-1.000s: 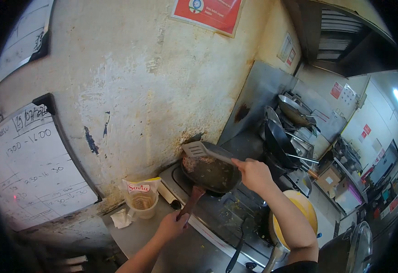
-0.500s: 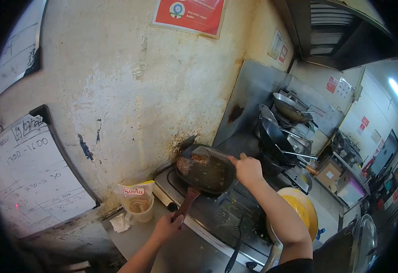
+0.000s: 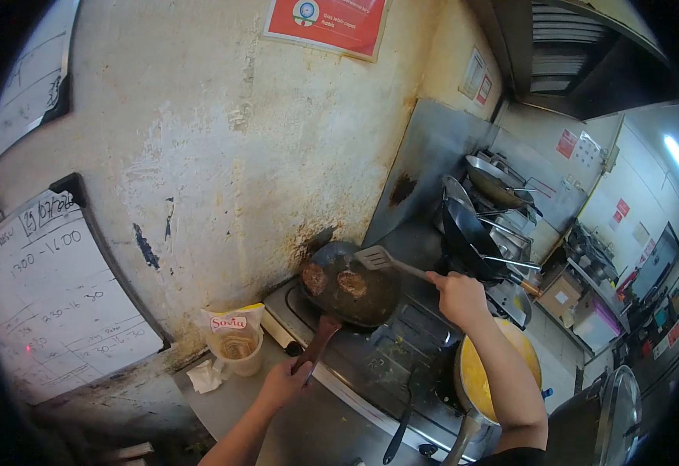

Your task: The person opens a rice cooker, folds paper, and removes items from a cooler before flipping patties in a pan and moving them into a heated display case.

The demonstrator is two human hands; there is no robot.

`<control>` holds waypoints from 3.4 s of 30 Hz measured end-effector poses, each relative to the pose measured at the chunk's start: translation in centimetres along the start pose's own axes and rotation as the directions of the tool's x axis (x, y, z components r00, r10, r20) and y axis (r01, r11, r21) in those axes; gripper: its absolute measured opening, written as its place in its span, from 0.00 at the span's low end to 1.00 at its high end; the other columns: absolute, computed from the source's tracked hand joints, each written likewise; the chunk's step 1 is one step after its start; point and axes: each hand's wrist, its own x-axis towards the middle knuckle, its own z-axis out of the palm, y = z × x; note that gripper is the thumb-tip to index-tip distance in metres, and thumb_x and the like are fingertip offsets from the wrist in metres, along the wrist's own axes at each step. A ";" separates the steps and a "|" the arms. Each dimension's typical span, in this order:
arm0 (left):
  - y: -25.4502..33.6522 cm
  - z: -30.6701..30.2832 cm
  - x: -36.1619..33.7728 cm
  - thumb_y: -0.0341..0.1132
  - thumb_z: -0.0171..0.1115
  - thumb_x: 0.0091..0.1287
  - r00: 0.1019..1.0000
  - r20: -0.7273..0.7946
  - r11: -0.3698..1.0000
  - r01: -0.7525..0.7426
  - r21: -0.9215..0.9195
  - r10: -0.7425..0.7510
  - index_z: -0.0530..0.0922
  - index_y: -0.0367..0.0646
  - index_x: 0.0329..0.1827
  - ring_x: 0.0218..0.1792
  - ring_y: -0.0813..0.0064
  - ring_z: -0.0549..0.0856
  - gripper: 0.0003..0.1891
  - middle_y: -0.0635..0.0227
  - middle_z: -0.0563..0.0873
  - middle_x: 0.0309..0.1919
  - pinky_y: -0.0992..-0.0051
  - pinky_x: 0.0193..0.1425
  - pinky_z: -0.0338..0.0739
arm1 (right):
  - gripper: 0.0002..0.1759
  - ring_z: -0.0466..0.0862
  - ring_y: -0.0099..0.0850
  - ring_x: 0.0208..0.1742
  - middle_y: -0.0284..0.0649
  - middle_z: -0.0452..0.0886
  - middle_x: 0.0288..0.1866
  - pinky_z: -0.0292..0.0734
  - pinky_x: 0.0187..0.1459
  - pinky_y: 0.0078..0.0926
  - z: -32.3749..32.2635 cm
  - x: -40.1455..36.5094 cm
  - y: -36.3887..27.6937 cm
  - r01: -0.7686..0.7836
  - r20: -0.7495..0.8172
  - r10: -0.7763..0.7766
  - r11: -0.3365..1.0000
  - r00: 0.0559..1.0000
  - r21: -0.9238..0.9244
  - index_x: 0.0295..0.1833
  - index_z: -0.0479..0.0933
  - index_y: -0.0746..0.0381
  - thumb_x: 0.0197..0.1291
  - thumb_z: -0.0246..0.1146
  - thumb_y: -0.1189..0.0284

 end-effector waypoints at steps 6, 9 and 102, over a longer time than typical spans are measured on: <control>-1.2 0.2 1.5 0.46 0.52 0.63 0.998 -0.023 0.996 -0.053 0.066 0.055 0.77 0.37 0.41 0.26 0.71 0.82 0.18 0.62 0.81 0.22 0.70 0.33 0.74 | 0.19 0.80 0.46 0.41 0.48 0.80 0.38 0.75 0.43 0.39 4.4 1.9 3.3 -0.148 0.128 0.119 0.959 0.985 0.242 0.49 0.78 0.54 0.49 0.53 0.73; -0.2 -0.3 0.4 0.49 0.53 0.61 1.000 -0.015 0.997 -0.025 0.070 0.026 0.78 0.39 0.44 0.32 0.60 0.83 0.21 0.56 0.82 0.26 0.64 0.38 0.74 | 0.18 0.80 0.36 0.24 0.49 0.77 0.21 0.72 0.29 0.29 6.4 2.2 5.8 -0.229 0.330 0.071 0.852 0.941 0.470 0.47 0.78 0.61 0.52 0.53 0.69; 0.6 -1.4 -0.7 0.38 0.58 0.62 0.985 0.130 0.992 -0.102 -0.081 0.112 0.72 0.38 0.56 0.24 0.86 0.75 0.21 0.73 0.80 0.26 0.83 0.31 0.71 | 0.15 0.60 0.15 0.13 0.30 0.71 0.19 0.50 0.13 0.16 3.7 0.7 5.5 -0.676 0.739 -0.044 0.369 0.673 0.638 0.51 0.77 0.58 0.60 0.53 0.73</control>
